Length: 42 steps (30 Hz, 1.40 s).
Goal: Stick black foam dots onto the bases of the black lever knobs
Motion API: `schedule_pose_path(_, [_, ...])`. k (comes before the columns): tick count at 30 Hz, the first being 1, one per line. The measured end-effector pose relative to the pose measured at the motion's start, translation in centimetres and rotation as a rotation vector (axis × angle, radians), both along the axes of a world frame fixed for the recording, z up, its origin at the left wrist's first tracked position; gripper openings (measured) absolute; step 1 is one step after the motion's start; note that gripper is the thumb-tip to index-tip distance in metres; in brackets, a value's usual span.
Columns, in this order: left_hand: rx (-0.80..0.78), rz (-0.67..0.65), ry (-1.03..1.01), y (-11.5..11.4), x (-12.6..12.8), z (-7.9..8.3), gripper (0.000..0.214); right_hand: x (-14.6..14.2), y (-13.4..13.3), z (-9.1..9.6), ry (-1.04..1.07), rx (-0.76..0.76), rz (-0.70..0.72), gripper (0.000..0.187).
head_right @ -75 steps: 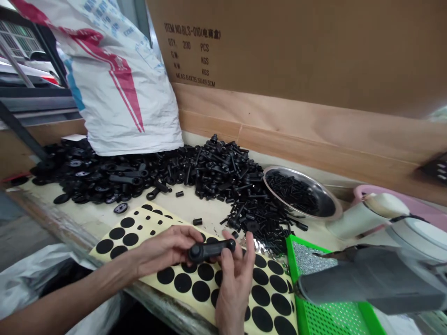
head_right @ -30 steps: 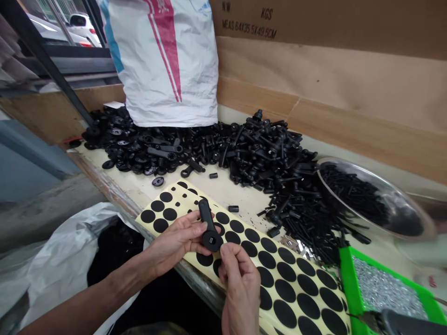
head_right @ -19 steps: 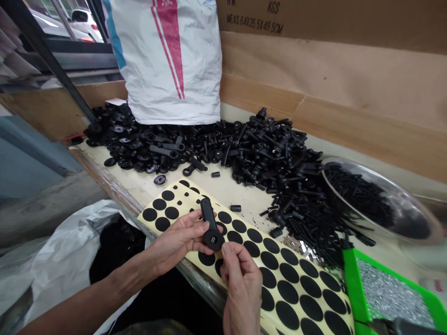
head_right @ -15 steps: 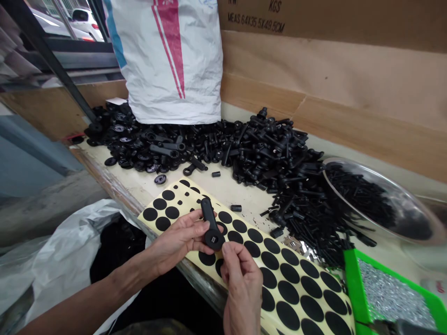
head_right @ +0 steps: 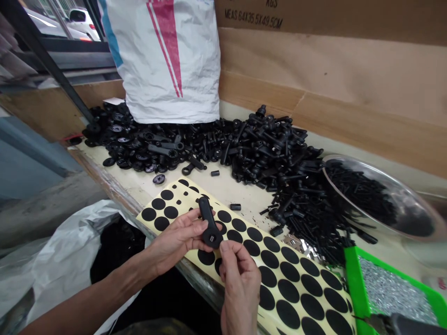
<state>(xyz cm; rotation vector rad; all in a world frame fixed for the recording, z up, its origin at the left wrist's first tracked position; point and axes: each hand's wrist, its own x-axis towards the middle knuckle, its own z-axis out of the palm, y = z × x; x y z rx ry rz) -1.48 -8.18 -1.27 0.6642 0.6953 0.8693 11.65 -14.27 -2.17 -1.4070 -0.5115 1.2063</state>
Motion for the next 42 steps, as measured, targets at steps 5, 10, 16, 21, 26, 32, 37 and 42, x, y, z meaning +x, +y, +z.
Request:
schedule_pose_path(5, [0.012,-0.013,-0.005,0.0,0.0,-0.1,0.026,-0.2,0.0,-0.1,0.020,0.007,-0.022,0.033])
schedule_pose_path(10, [0.017,-0.007,-0.002,0.0,0.0,-0.1,0.026,-0.1,0.0,-0.5,0.002,0.030,-0.017,0.031])
schedule_pose_path(16, [0.046,0.026,0.027,-0.4,0.1,0.4,0.026,-0.2,-0.2,-1.0,-0.110,0.043,-0.018,0.032])
schedule_pose_path(21, [0.071,0.098,0.082,-1.0,0.5,0.3,0.028,-0.4,-0.1,-1.1,-0.284,0.059,-0.036,0.033])
schedule_pose_path(26, [0.066,0.197,0.091,-1.4,1.0,0.0,0.029,-0.7,0.3,-0.5,-0.423,0.092,-0.066,0.032])
schedule_pose_path(32, [0.065,0.232,0.077,-1.6,1.1,0.0,0.027,-0.8,0.3,-0.2,-0.475,0.120,-0.059,0.030])
schedule_pose_path(37, [0.070,0.215,0.081,-1.6,1.0,-0.1,0.027,-0.8,0.3,-0.4,-0.502,0.102,-0.056,0.030])
schedule_pose_path(42, [0.073,0.219,0.076,-1.6,1.0,-0.1,0.027,-0.7,0.3,-0.6,-0.661,0.119,-0.039,0.030])
